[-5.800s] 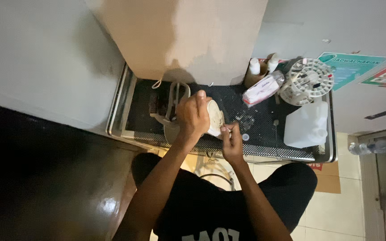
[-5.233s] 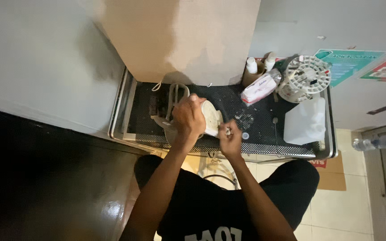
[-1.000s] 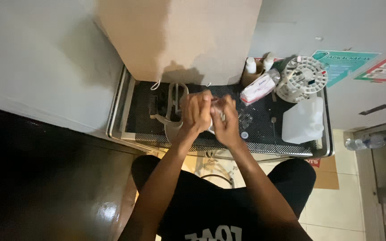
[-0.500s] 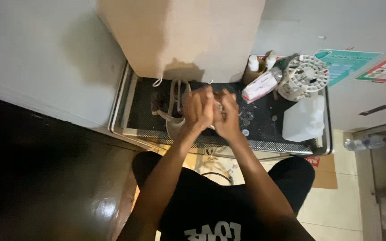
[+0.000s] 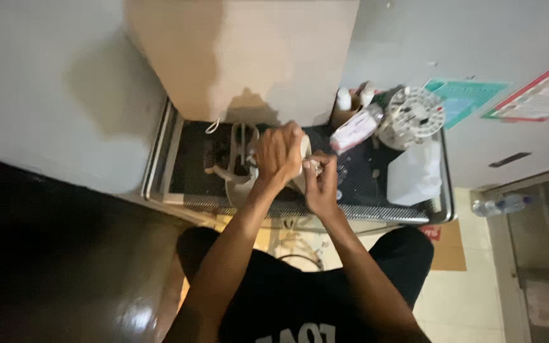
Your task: The person scrubs the sole of a white sneaker with a small brush, focusing on the textured tread area. They repeatedly rub the brush against the sole while holding the shoe steady on a metal workbench.
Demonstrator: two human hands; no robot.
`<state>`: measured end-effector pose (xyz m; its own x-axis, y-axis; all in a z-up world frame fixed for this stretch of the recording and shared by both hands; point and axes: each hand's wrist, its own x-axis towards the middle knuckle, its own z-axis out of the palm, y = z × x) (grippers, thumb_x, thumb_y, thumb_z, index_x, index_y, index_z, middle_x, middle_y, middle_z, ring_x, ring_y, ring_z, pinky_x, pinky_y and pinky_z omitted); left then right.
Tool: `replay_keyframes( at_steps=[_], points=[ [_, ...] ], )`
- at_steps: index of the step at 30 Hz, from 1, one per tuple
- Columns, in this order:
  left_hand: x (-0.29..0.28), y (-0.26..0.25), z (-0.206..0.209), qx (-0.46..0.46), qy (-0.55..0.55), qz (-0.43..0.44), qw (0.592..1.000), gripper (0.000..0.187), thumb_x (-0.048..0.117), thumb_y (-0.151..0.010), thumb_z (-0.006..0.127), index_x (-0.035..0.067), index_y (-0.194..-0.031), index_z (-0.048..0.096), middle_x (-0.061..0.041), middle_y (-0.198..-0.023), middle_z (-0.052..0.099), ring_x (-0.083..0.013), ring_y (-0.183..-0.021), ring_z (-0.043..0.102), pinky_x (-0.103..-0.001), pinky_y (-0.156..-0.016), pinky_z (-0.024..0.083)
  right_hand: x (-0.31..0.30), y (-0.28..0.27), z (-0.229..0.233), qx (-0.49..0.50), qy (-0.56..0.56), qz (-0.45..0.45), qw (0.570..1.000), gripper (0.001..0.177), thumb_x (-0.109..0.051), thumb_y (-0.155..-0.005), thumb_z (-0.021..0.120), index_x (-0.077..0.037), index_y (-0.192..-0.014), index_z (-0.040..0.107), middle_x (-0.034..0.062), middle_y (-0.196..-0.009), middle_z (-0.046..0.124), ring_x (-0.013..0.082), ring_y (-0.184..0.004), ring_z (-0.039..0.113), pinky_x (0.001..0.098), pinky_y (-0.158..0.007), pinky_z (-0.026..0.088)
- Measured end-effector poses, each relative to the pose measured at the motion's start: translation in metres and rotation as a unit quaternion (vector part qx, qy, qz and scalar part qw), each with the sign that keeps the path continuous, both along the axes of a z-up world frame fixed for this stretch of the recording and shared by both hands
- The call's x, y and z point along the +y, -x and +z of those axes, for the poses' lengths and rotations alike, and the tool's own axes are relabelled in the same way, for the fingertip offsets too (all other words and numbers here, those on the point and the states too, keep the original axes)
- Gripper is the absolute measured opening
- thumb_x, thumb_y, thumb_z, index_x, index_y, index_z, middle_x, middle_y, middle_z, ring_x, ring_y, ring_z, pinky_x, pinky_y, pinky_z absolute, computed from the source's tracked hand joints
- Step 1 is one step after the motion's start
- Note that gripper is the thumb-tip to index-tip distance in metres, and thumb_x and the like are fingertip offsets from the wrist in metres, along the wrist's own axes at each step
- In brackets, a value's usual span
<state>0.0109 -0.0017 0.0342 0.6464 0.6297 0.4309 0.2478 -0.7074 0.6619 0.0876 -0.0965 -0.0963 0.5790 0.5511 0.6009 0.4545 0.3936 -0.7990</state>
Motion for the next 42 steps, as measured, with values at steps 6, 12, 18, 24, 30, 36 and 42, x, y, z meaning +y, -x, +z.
replay_keyframes(
  at_steps=[6,12,18,24,30,36,42],
  points=[
    [0.001,-0.016,-0.014,0.016,-0.044,0.006,0.999,0.046,0.035,-0.098,0.029,0.012,-0.072,0.059,-0.021,-0.060,0.061,-0.0425,-0.062,0.068,-0.051,-0.057,0.050,0.011,-0.026,0.007,-0.019,0.082,-0.074,0.994,0.021,-0.013,-0.105,0.048,-0.002,-0.088,0.053,0.0242,-0.071,0.053,0.0303,-0.063,0.047,0.0441,-0.064,0.038],
    [0.003,-0.010,-0.024,-0.045,0.019,0.026,0.998,0.052,0.042,-0.098,0.033,0.007,-0.069,0.060,-0.026,-0.061,0.059,-0.0532,-0.067,0.062,-0.057,-0.058,0.045,-0.008,-0.012,0.001,-0.112,0.185,-0.106,0.971,0.039,-0.030,-0.109,0.030,-0.006,-0.102,0.060,0.0160,-0.086,0.062,0.0394,-0.079,0.061,0.0469,-0.074,0.045],
    [-0.002,-0.013,-0.023,-0.017,-0.016,0.044,0.999,0.056,0.048,-0.100,0.032,0.007,-0.069,0.055,-0.025,-0.060,0.058,-0.0503,-0.062,0.063,-0.058,-0.057,0.046,-0.011,-0.004,0.033,-0.004,0.147,-0.063,0.987,0.021,-0.003,-0.101,0.039,0.000,-0.114,0.056,0.0238,-0.102,0.060,0.0446,-0.095,0.061,0.0508,-0.085,0.048],
    [-0.013,-0.023,-0.017,0.001,-0.023,0.043,0.999,0.057,0.050,-0.099,0.035,0.007,-0.068,0.055,-0.027,-0.061,0.058,-0.0522,-0.065,0.063,-0.059,-0.058,0.046,0.005,-0.022,0.012,0.214,0.018,-0.093,0.972,0.024,0.010,-0.085,0.047,-0.006,-0.102,0.053,0.0014,-0.082,0.047,0.0143,-0.074,0.049,0.0296,-0.070,0.044],
    [-0.011,-0.028,-0.021,-0.004,-0.037,0.037,0.999,0.048,0.043,-0.097,0.043,0.007,-0.068,0.058,-0.024,-0.059,0.058,-0.0490,-0.061,0.064,-0.056,-0.056,0.046,0.008,-0.022,0.009,0.117,0.010,-0.103,0.988,0.027,0.007,-0.085,0.040,-0.002,-0.106,0.054,0.0102,-0.090,0.047,0.0236,-0.085,0.047,0.0386,-0.077,0.041],
    [0.004,-0.018,-0.035,-0.043,-0.019,0.042,0.998,0.049,0.039,-0.101,0.040,0.004,-0.072,0.060,-0.026,-0.062,0.058,-0.0485,-0.064,0.065,-0.049,-0.053,0.046,-0.011,-0.007,-0.004,-0.087,0.183,-0.091,0.975,0.034,-0.026,-0.106,0.028,0.000,-0.111,0.050,0.0202,-0.087,0.052,0.0432,-0.080,0.057,0.0510,-0.076,0.045],
    [0.006,-0.012,-0.042,-0.026,-0.056,0.082,0.995,0.049,0.043,-0.102,0.038,0.015,-0.070,0.063,-0.016,-0.056,0.060,-0.0430,-0.060,0.065,-0.050,-0.062,0.049,-0.004,-0.023,0.034,-0.061,0.251,-0.054,0.964,0.024,-0.022,-0.104,0.046,-0.005,-0.089,0.054,0.0231,-0.075,0.064,0.0443,-0.071,0.066,0.0492,-0.055,0.047]
  ],
)
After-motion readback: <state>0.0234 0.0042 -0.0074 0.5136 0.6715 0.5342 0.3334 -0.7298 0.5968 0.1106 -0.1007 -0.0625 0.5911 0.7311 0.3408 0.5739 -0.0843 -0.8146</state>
